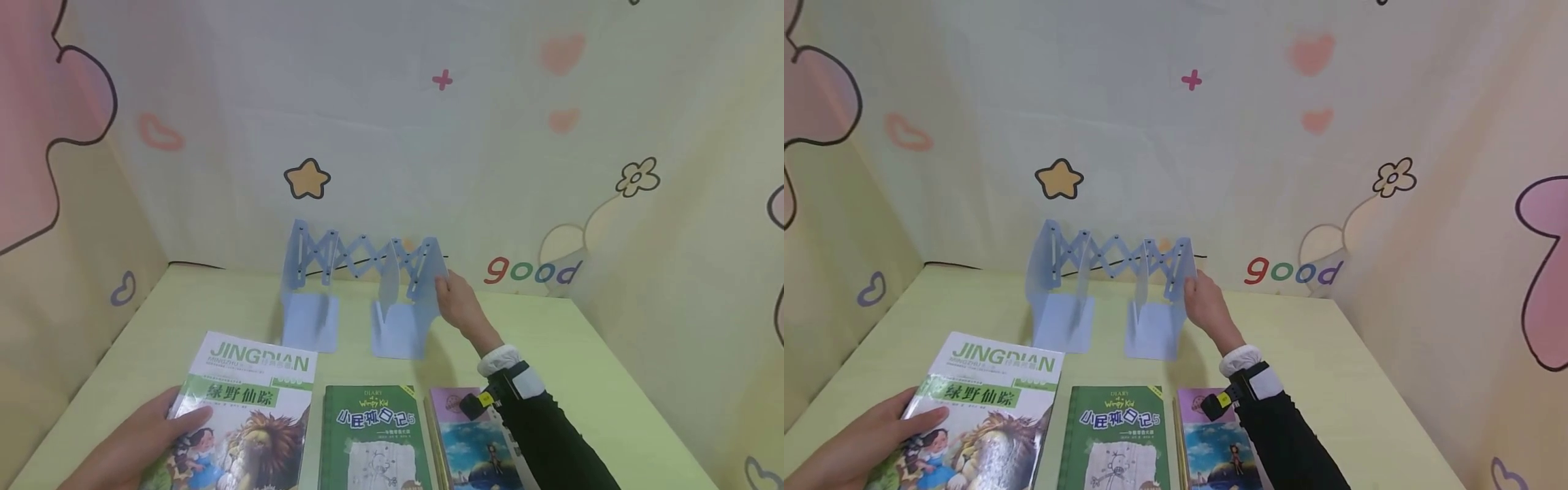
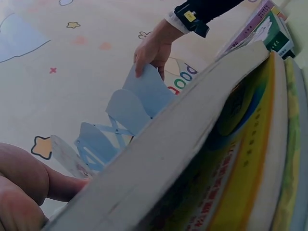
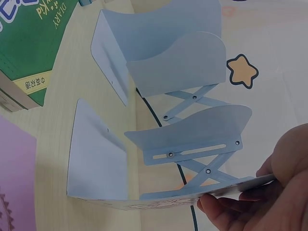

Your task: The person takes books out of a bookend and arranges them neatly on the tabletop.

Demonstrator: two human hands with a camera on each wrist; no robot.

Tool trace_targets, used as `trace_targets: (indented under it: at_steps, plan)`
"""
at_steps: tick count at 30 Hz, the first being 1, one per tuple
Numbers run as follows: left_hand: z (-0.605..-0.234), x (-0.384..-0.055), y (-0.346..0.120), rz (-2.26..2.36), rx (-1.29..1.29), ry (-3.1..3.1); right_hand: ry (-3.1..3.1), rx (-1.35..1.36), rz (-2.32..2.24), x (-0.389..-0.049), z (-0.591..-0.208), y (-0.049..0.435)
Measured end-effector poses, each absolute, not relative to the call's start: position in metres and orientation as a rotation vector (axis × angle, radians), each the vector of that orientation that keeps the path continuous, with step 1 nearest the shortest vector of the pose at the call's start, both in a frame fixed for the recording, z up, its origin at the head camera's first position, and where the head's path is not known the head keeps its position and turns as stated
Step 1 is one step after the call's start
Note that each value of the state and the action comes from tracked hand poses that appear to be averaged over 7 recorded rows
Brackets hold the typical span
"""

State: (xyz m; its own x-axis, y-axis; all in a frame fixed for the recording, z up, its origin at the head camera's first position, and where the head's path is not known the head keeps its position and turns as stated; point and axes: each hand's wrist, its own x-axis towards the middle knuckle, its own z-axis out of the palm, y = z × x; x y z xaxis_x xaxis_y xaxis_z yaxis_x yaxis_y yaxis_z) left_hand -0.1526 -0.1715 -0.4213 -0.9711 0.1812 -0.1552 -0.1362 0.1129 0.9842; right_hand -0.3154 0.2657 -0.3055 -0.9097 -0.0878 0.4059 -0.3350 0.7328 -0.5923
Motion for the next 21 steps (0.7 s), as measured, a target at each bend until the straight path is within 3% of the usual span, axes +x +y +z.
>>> trace_targets:
  at_steps: [9,21]
  plan:
    - [-0.4292,-0.1589,-0.1693,1.836,-0.066,2.270,-2.563,0.338,0.977,-0.3147,-0.3075,0.2668]
    - [-0.4273,-0.1578,-0.1647,1.548,0.057,2.570,-2.558,0.337,0.977,-0.3145,-0.3083,0.2658]
